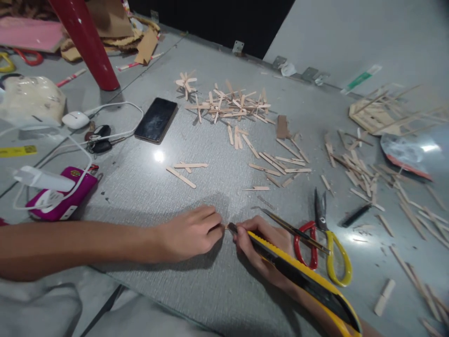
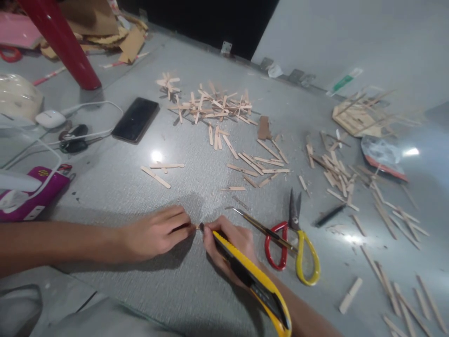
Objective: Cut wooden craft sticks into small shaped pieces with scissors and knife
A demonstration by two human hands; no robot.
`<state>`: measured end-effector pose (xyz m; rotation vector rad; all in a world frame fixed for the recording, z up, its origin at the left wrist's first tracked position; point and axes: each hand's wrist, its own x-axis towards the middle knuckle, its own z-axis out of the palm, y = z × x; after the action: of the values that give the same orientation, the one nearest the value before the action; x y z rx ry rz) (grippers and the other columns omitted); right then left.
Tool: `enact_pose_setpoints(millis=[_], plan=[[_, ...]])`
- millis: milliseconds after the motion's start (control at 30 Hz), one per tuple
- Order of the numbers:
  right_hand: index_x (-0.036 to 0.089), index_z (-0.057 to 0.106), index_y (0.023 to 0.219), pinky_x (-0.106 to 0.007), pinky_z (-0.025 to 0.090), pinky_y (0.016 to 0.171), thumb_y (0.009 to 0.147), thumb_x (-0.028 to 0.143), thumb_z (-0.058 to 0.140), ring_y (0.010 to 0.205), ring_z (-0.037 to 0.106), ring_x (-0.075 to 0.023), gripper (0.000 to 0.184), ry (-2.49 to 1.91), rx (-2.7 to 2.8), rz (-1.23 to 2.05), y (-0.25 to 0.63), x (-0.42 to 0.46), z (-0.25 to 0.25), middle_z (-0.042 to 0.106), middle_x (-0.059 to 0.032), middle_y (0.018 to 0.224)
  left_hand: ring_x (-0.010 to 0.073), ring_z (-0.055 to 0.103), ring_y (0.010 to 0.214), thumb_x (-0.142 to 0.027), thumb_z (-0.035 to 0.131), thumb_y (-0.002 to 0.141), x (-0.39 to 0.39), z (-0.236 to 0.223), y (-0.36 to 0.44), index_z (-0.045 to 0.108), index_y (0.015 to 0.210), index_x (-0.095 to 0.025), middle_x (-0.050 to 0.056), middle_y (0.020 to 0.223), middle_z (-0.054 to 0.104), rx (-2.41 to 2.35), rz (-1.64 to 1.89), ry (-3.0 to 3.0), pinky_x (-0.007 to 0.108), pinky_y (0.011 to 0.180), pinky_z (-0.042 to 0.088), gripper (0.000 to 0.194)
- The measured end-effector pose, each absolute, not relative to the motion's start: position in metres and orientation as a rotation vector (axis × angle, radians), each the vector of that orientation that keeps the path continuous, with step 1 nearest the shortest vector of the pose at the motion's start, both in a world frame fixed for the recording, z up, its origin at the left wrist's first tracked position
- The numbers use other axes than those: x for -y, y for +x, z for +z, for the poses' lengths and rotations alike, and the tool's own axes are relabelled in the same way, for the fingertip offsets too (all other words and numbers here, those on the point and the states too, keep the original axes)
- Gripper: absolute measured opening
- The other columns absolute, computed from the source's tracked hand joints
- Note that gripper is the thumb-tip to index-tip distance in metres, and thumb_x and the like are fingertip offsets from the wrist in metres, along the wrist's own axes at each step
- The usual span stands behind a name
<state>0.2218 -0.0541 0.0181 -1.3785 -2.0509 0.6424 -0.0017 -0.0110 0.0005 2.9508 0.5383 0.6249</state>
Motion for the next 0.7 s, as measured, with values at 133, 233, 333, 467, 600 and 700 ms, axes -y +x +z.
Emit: enact_pose_setpoints(millis=[133,233,333,467,600,700], plan=[[0.023,0.060,0.079,-0.021,0.043,0.042,0.098,0.023,0.056,0.041,0.058,-0.0108,0.019,-1.340,2.060,0.613,0.221,0.053,0.015,0.064,0.0044,0.055,0.0218,0.056,0.081,-0.005,0.051,0.099,0.012,0.000,-0.001,0.070,0.094,-0.007,0.009,0.083,0.062,-0.535,0.624,2.981,0.031,0.074,0.052,0.020],[0.024,0.058,0.080,-0.020,0.041,0.041,0.099,0.023,0.056,0.040,0.056,-0.0094,0.019,-1.340,2.027,0.656,0.219,0.054,0.012,0.061,0.0070,0.054,0.0208,0.056,0.077,-0.007,0.053,0.100,0.014,-0.003,0.000,0.069,0.089,-0.008,0.008,0.080,0.060,-0.570,0.656,2.989,0.031,0.070,0.052,0.020],[0.025,0.055,0.077,-0.021,0.039,0.040,0.101,0.026,0.055,0.038,0.054,-0.0091,0.023,-1.361,1.980,0.644,0.215,0.057,0.009,0.058,0.0077,0.052,0.0203,0.056,0.074,-0.007,0.051,0.101,0.014,-0.006,0.003,0.069,0.086,-0.008,0.007,0.078,0.059,-0.583,0.692,2.992,0.031,0.065,0.051,0.023],[0.026,0.048,0.072,-0.024,0.038,0.041,0.103,0.022,0.048,0.038,0.052,-0.0101,0.031,-1.451,1.945,0.625,0.206,0.063,0.008,0.056,0.0064,0.052,0.0211,0.057,0.074,-0.005,0.048,0.100,0.013,-0.006,0.005,0.070,0.088,-0.006,0.008,0.076,0.060,-0.543,0.725,3.039,0.031,0.065,0.052,0.025],[0.027,0.046,0.073,-0.025,0.038,0.042,0.102,0.021,0.045,0.039,0.052,-0.0110,0.030,-1.460,1.955,0.611,0.202,0.066,0.008,0.056,0.0056,0.053,0.0227,0.059,0.075,-0.003,0.051,0.097,0.014,-0.004,0.006,0.070,0.089,-0.005,0.010,0.077,0.061,-0.518,0.697,3.055,0.032,0.064,0.053,0.021],[0.027,0.045,0.072,-0.026,0.039,0.042,0.103,0.021,0.044,0.038,0.052,-0.0114,0.031,-1.442,1.960,0.648,0.203,0.065,0.009,0.055,0.0058,0.052,0.0227,0.059,0.074,-0.003,0.051,0.096,0.014,-0.003,0.006,0.069,0.091,-0.005,0.010,0.078,0.061,-0.516,0.651,3.037,0.032,0.064,0.053,0.019]])
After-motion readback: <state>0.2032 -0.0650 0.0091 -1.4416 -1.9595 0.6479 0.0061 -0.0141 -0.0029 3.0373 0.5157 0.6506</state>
